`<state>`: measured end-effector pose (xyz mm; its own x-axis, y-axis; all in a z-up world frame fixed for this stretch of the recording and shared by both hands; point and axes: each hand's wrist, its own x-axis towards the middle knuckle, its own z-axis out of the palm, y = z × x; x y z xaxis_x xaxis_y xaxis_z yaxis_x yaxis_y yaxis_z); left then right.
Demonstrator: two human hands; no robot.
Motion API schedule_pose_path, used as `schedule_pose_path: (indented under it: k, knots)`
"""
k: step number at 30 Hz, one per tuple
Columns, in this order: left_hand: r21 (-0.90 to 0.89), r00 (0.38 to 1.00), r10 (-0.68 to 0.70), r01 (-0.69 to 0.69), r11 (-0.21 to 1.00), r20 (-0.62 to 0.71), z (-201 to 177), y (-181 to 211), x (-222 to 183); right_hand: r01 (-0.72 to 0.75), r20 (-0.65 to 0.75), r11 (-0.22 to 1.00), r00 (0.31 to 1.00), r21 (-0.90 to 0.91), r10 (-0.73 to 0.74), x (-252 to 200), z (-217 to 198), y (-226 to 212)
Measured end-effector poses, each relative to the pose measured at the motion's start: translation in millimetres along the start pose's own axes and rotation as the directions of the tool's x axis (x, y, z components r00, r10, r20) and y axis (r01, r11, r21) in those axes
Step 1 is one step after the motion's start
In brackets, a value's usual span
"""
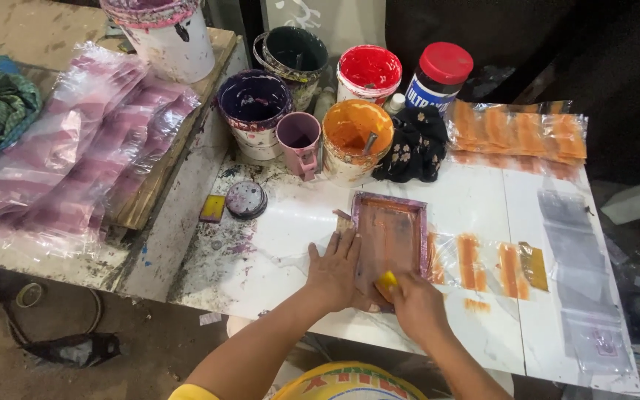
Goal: Applying orange paste to a small screen frame using a squeegee and then cleaning the area with a cloth.
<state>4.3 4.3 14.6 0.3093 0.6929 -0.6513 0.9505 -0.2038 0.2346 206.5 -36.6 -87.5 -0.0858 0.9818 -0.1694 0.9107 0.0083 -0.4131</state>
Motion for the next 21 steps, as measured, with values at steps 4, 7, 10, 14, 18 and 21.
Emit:
schedule_pose_path:
  k: [4, 7, 10, 14, 18, 21]
  knots:
    - [-0.008, 0.980, 0.108, -0.111, 0.994, -0.166, 13.2, -8.8, 4.1, -0.086, -0.013, 0.993, 0.996, 0.077, 0.087, 30.1, -13.2, -29.5]
    - [-0.046, 0.978, 0.102, -0.112, 0.993, -0.183, 16.7, -11.0, 6.7, -0.229, -0.023, 0.958, 0.971, 0.174, 0.236, 39.3, -44.7, -54.2]
    - [-0.034, 0.975, 0.118, -0.127, 0.991, -0.188, 13.6, -11.4, 5.2, 0.058, -0.290, 0.997, 0.956, 0.050, -0.041, 77.1, -38.3, -13.4]
    - [-0.036, 0.979, 0.115, -0.122, 0.992, -0.166, 11.4, -10.0, 3.4, 0.153, -0.288, 0.954, 0.930, -0.258, -0.227, 87.8, -32.3, 4.5]
    - [-0.024, 0.983, 0.105, -0.109, 0.994, -0.153, 9.0, -9.1, 2.7, 0.182, -0.207, 0.943, 0.948, -0.280, -0.244, 93.5, -46.8, -2.6]
    - [-0.042, 0.983, 0.116, -0.123, 0.992, -0.142, 4.0, -7.7, -7.2, 0.195, -0.166, 0.941, 0.955, -0.278, -0.247, 130.7, -10.3, 43.5]
